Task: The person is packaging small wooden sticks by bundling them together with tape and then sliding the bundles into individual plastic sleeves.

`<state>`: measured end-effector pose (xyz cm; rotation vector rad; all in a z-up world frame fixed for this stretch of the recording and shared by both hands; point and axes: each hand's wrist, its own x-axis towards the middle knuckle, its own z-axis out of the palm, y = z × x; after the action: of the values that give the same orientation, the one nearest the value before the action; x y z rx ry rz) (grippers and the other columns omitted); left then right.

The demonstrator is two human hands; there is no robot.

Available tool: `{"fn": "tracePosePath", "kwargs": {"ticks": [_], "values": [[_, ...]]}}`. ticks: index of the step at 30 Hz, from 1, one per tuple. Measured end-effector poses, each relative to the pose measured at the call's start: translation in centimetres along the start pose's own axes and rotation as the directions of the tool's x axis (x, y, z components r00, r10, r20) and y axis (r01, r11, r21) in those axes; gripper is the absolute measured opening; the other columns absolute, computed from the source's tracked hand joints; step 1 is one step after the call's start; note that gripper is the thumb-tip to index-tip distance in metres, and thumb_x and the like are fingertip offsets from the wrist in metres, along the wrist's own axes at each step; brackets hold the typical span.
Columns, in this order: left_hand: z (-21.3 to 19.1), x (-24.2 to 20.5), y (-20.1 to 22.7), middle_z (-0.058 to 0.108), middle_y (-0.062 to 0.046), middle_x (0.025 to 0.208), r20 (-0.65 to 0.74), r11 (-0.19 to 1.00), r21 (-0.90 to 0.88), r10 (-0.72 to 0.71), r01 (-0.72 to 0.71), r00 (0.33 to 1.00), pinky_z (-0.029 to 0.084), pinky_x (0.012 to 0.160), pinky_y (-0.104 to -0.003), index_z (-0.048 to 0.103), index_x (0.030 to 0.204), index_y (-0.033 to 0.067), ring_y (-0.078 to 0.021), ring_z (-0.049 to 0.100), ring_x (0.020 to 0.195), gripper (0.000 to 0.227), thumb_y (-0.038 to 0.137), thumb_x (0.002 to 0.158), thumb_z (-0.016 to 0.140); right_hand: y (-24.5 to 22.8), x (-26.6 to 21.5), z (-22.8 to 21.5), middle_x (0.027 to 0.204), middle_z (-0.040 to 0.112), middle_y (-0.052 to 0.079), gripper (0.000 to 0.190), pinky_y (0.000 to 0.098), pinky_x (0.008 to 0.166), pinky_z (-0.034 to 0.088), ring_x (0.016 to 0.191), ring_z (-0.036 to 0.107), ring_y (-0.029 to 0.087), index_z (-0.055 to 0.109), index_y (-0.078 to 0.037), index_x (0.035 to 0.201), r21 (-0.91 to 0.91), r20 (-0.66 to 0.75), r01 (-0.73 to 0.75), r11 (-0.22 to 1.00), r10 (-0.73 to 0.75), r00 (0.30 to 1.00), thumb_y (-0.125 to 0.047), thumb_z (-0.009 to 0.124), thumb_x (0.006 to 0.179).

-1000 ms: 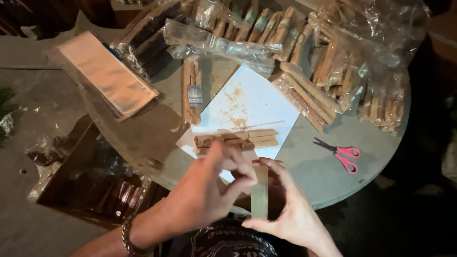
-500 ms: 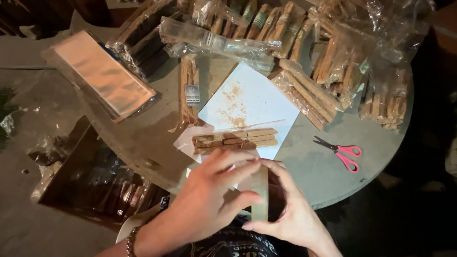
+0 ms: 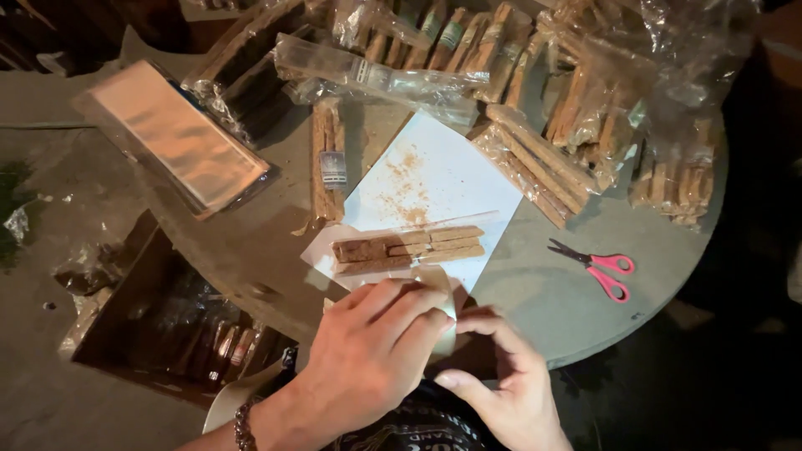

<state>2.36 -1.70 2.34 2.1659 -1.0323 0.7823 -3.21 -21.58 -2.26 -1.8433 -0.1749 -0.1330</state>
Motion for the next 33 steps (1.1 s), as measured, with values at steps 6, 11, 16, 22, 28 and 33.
{"fn": "tracePosePath", "kwargs": {"ticks": [6, 11, 16, 22, 28, 33], "values": [[0.5, 0.8, -1.2, 0.073, -0.006, 0.084, 0.159, 0.988, -0.101, -0.100, 0.117, 0.982, 0.055, 0.054, -0.027, 0.072, 0.088, 0.0069, -0.0157, 0.066, 0.069, 0.014, 0.001, 0.096, 0.063, 0.0, -0.2, 0.2, 0.087, 0.076, 0.006, 0.012, 0.0293, 0.079, 0.058, 0.081, 0.070, 0.015, 0.071, -0.003, 0.092, 0.163, 0.070, -0.056, 0.985, 0.045, 0.997, -0.008, 0.079, 0.086], [-2.5, 4.6, -4.3, 0.070, 0.000, 0.063, 0.438, 0.772, -0.286, -0.421, 0.567, 0.794, 0.033, 0.031, -0.014, 0.065, 0.092, 0.0059, -0.0030, 0.052, 0.040, 0.022, 0.006, 0.106, 0.048, 0.3, -1.0, 0.1, 0.093, 0.077, 0.008, 0.016, 0.0335, 0.086, 0.057, 0.092, 0.074, 0.021, 0.071, -0.004, 0.093, 0.042, 0.100, 0.135, 0.990, -0.139, 0.985, -0.019, 0.077, 0.089], [-3.3, 8.1, -5.9, 0.086, -0.016, 0.087, 0.824, 0.533, -0.309, -0.264, 0.788, 0.501, 0.068, 0.065, -0.030, 0.057, 0.092, 0.0040, -0.0224, 0.085, 0.075, 0.028, 0.026, 0.103, 0.045, -1.0, -0.9, 0.1, 0.091, 0.076, 0.007, 0.016, 0.0328, 0.083, 0.056, 0.084, 0.073, 0.022, 0.073, -0.004, 0.086, -0.025, 0.103, 0.239, 0.971, -0.235, 0.967, -0.020, 0.072, 0.092], [-2.7, 8.7, -6.2, 0.086, -0.017, 0.089, 0.877, 0.593, -0.245, -0.202, 0.767, 0.436, 0.064, 0.058, -0.027, 0.053, 0.086, 0.0072, -0.0210, 0.089, 0.080, 0.031, 0.029, 0.105, 0.043, -0.2, -1.1, 0.7, 0.090, 0.077, 0.008, 0.023, 0.0412, 0.086, 0.057, 0.080, 0.071, 0.025, 0.070, -0.003, 0.084, 0.017, 0.133, 0.425, 0.905, -0.424, 0.896, -0.019, 0.062, 0.099], [-0.1, 5.9, -7.4, 0.081, -0.026, 0.103, 0.924, 0.450, -0.342, -0.001, 0.825, 0.383, 0.076, 0.081, -0.030, 0.060, 0.099, -0.0025, -0.0274, 0.086, 0.092, 0.037, 0.027, 0.107, 0.040, 2.8, -3.7, 0.9, 0.092, 0.077, 0.014, 0.023, 0.0435, 0.082, 0.060, 0.085, 0.076, 0.030, 0.069, -0.002, 0.080, 0.206, 0.145, 0.292, 0.934, -0.325, 0.935, -0.018, 0.068, 0.097], [0.0, 5.4, -6.4, 0.083, -0.023, 0.103, 0.958, 0.437, -0.262, 0.010, 0.860, 0.287, 0.072, 0.079, -0.029, 0.061, 0.090, -0.0004, -0.0247, 0.085, 0.094, 0.043, 0.032, 0.106, 0.037, 0.7, -2.6, -0.2, 0.096, 0.073, 0.014, 0.026, 0.0443, 0.089, 0.059, 0.093, 0.075, 0.032, 0.065, 0.000, 0.081, 0.229, 0.324, 0.297, 0.927, -0.360, 0.875, -0.015, 0.059, 0.102]]}}
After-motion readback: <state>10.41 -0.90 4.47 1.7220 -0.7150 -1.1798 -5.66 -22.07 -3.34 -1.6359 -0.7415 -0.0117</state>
